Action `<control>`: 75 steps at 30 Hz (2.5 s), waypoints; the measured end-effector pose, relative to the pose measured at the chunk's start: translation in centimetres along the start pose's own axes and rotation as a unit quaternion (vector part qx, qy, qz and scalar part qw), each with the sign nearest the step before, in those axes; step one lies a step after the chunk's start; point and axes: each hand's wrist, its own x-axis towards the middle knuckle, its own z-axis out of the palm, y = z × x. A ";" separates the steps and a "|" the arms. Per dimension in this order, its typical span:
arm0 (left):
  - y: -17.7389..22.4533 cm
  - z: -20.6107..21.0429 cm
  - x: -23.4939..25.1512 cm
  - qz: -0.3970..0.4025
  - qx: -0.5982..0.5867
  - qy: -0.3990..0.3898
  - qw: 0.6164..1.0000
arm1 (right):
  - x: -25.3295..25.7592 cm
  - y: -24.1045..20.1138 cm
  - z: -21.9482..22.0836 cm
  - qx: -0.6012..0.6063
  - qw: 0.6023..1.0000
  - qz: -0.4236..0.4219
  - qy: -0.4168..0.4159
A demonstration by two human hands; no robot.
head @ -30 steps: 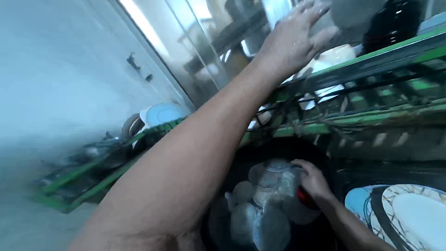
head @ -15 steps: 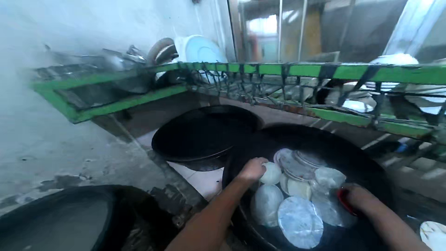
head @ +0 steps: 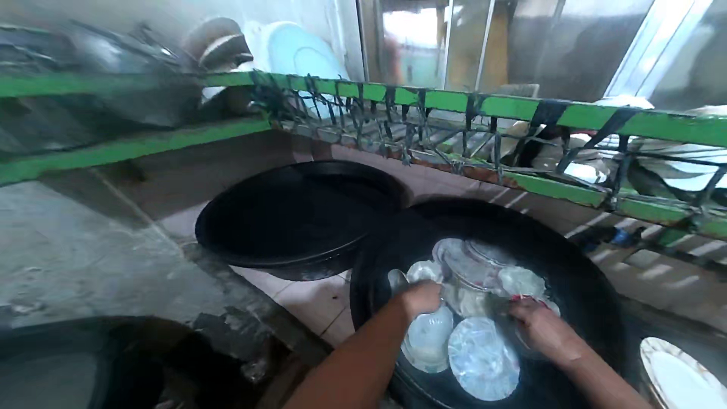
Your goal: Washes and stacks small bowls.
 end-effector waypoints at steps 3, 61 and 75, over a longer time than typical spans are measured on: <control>1.3 0.1 -1.1 -0.033 0.052 -0.058 0.996 | 1.1 -1.5 -0.1 -0.002 0.985 0.076 -0.154; 2.8 1.4 1.9 -0.035 -0.202 -0.046 0.978 | 3.9 3.3 -3.5 0.678 0.486 0.297 0.464; 4.9 2.5 7.0 -0.094 -0.317 0.138 0.934 | 3.9 3.3 -4.1 0.702 0.452 0.287 0.469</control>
